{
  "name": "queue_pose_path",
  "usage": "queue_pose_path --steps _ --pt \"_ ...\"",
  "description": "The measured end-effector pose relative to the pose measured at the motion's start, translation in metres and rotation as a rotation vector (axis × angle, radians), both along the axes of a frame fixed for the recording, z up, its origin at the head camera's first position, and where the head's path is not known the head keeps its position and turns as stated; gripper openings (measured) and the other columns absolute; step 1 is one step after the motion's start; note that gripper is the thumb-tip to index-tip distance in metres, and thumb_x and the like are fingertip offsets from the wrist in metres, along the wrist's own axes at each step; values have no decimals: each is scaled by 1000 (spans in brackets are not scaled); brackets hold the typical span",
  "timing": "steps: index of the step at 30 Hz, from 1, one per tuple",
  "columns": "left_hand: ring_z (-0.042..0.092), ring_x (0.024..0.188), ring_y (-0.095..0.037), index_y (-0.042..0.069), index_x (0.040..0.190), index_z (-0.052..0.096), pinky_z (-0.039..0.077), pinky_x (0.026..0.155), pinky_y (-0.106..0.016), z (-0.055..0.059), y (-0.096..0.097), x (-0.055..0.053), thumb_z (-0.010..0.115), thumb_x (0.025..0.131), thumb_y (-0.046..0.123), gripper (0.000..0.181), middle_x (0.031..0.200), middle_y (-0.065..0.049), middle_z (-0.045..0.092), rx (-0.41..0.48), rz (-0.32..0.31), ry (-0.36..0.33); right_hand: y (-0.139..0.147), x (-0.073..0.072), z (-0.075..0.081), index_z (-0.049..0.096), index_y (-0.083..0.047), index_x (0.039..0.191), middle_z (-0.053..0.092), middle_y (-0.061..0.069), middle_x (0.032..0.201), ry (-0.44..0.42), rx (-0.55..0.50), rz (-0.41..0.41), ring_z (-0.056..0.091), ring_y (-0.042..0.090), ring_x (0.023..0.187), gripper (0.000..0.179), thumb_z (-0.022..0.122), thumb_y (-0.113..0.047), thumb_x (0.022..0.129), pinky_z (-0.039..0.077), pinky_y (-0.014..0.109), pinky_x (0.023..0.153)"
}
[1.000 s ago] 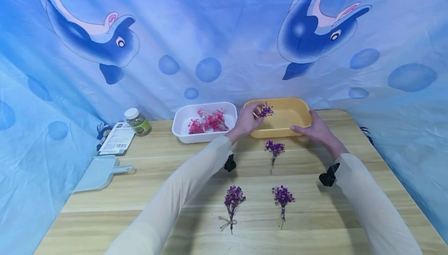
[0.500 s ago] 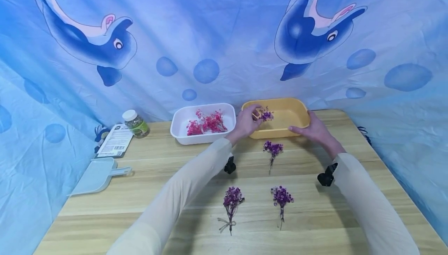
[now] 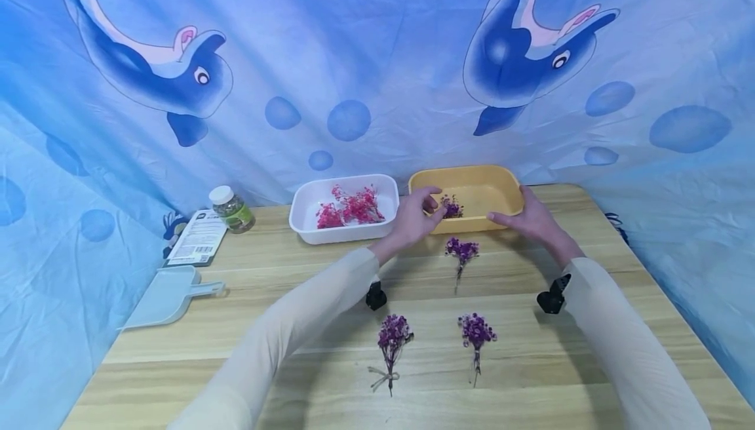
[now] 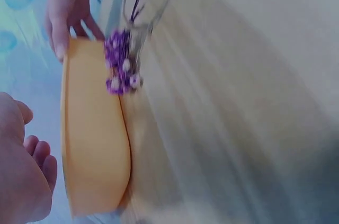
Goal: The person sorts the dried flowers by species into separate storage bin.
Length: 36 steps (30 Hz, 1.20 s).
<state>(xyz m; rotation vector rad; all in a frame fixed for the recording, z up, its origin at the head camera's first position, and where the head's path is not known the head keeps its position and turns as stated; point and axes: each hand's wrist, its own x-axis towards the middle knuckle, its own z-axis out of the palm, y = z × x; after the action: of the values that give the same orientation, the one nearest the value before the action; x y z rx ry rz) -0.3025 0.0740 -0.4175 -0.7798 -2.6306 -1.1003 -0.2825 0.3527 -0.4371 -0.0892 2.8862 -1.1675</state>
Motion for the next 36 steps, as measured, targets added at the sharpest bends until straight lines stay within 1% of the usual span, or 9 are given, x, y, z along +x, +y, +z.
queue_pose_path --steps 5,10,13,15,18,20,25,31,36 --pt "61 70 -3 7 132 62 48 65 -12 0 -4 23 75 91 22 45 88 3 69 7 -41 -119 0 0 0 0 12 153 29 47 142 5 1 0 39 60 124 117 71 -54 88 34 68 103" --pt "59 74 -5 8 131 63 48 68 -16 -9 -1 41 79 88 27 49 95 1 68 -24 -65 -222 0 0 -1 0 13 152 29 48 141 9 15 3 39 61 124 117 71 -54 88 35 69 102" --pt "62 86 -8 10 131 63 49 74 -17 -14 3 48 80 86 31 53 105 -2 69 -84 -67 -222 1 0 -1 -2 13 152 27 49 141 2 19 7 37 62 124 117 70 -54 89 34 69 102" --pt "61 96 -10 12 133 62 49 81 -19 -17 7 52 81 85 36 56 114 -2 68 -135 -55 -209 2 0 -1 -2 13 152 27 48 141 2 16 7 37 62 124 117 70 -54 89 35 69 102" --pt "58 111 -13 15 136 60 48 92 -24 -21 12 56 81 84 41 61 128 -1 62 -205 -26 -196 1 -1 -1 -1 13 152 28 48 142 6 19 5 38 61 124 117 70 -54 88 34 69 102" --pt "56 115 -14 17 137 59 47 95 -26 -23 15 59 81 83 44 64 134 0 58 -247 -2 -193 1 -1 -1 0 13 153 29 48 142 10 21 2 38 61 124 117 71 -54 88 34 69 103" --pt "58 109 -16 20 139 57 50 88 -25 -26 21 62 82 80 47 69 133 -1 55 -314 22 -185 0 -1 0 2 14 152 30 47 141 15 16 -2 38 61 124 117 71 -54 88 33 69 103" --pt "57 103 -12 20 140 57 48 80 -20 -31 26 61 80 81 49 70 126 1 56 -374 8 -146 -1 -1 0 2 14 152 30 47 141 20 13 0 38 61 124 116 71 -53 88 32 69 104" --pt "57 101 -10 20 139 57 48 80 -19 -34 30 60 81 81 47 68 124 2 57 -396 2 -128 -1 0 0 3 14 152 31 47 141 27 13 -2 39 61 123 115 72 -52 88 33 69 103"
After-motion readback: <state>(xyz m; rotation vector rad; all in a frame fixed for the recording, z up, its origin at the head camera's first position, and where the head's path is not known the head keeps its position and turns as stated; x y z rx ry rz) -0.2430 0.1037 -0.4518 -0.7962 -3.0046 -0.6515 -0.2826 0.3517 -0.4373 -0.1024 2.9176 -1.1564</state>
